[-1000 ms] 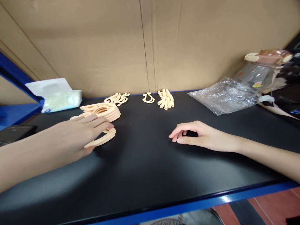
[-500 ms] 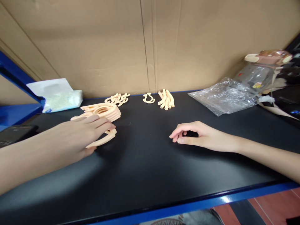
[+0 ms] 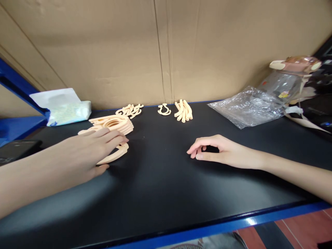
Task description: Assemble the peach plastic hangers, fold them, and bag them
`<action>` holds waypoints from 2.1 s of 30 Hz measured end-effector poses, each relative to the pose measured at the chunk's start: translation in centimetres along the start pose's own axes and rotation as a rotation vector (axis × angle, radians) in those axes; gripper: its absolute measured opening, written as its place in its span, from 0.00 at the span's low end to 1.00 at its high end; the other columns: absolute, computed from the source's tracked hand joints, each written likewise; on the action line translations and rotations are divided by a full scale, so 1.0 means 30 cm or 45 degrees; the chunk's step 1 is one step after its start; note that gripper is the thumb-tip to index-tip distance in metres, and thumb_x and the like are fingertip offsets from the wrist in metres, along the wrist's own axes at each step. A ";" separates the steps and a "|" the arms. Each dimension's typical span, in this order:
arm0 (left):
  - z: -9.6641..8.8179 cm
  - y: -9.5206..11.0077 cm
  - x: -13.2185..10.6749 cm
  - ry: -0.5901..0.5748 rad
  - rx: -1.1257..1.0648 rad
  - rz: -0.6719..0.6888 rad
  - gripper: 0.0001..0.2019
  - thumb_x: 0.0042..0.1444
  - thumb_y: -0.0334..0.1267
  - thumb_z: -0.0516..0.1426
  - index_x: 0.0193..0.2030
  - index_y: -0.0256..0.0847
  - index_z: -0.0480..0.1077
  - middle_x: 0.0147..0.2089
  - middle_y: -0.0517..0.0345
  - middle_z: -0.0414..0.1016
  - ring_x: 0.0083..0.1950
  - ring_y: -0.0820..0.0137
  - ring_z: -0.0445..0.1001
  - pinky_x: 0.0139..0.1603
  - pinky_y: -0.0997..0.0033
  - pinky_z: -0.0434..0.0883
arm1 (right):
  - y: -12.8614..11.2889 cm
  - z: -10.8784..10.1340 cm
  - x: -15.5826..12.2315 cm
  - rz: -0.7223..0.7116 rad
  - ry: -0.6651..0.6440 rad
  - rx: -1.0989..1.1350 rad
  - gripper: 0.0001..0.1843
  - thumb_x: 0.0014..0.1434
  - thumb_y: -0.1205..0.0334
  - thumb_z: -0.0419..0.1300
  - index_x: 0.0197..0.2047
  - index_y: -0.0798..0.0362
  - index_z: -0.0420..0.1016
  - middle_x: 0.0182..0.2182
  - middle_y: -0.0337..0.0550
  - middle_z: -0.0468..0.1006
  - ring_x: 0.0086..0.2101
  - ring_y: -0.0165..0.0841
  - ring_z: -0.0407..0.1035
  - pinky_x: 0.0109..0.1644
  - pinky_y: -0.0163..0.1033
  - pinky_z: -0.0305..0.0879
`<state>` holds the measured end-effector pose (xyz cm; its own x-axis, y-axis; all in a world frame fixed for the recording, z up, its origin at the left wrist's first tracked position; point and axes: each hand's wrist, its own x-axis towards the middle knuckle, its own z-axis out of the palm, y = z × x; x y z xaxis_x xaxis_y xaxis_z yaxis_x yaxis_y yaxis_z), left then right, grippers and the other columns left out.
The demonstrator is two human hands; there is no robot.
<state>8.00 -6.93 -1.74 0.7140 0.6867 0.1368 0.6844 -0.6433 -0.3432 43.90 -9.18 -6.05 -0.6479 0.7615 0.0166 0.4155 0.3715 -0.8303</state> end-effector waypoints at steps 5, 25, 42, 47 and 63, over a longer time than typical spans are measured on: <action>-0.009 0.105 0.015 -0.024 -0.116 0.071 0.25 0.61 0.47 0.49 0.64 0.46 0.61 0.66 0.56 0.64 0.67 0.59 0.62 0.64 0.53 0.63 | 0.000 0.001 0.000 0.003 0.002 0.003 0.17 0.63 0.50 0.56 0.47 0.51 0.77 0.40 0.41 0.79 0.40 0.31 0.71 0.45 0.38 0.64; 0.086 0.360 0.249 -0.104 -0.253 -0.176 0.26 0.67 0.42 0.45 0.66 0.29 0.59 0.68 0.39 0.59 0.68 0.52 0.59 0.65 0.51 0.63 | 0.002 0.006 0.005 -0.122 0.055 -0.147 0.14 0.65 0.53 0.54 0.46 0.51 0.75 0.40 0.41 0.77 0.39 0.31 0.70 0.45 0.38 0.65; 0.093 0.322 0.298 -0.028 0.044 -0.127 0.18 0.67 0.32 0.43 0.57 0.31 0.68 0.50 0.44 0.73 0.46 0.60 0.73 0.47 0.61 0.68 | 0.049 0.010 0.012 -0.171 0.204 -0.686 0.15 0.66 0.54 0.52 0.51 0.46 0.74 0.57 0.44 0.71 0.57 0.39 0.64 0.63 0.53 0.56; 0.090 0.286 0.337 -0.094 0.184 -0.247 0.18 0.66 0.31 0.43 0.49 0.28 0.73 0.47 0.37 0.74 0.50 0.53 0.71 0.52 0.56 0.64 | 0.047 0.008 0.007 -0.182 0.171 -0.706 0.16 0.66 0.54 0.52 0.51 0.49 0.74 0.58 0.46 0.70 0.57 0.38 0.63 0.63 0.52 0.56; 0.051 -0.169 0.488 -0.400 -0.082 -0.690 0.16 0.64 0.44 0.55 0.51 0.35 0.69 0.49 0.51 0.74 0.47 0.63 0.74 0.48 0.56 0.73 | 0.052 0.003 0.002 -0.211 0.156 -0.715 0.16 0.67 0.55 0.51 0.54 0.48 0.72 0.58 0.46 0.69 0.58 0.39 0.63 0.65 0.54 0.55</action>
<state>14.76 6.88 0.59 0.1926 0.9812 -0.0073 0.9513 -0.1886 -0.2439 44.45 -8.62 -7.40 -0.6683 0.7129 0.2125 0.6107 0.6889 -0.3904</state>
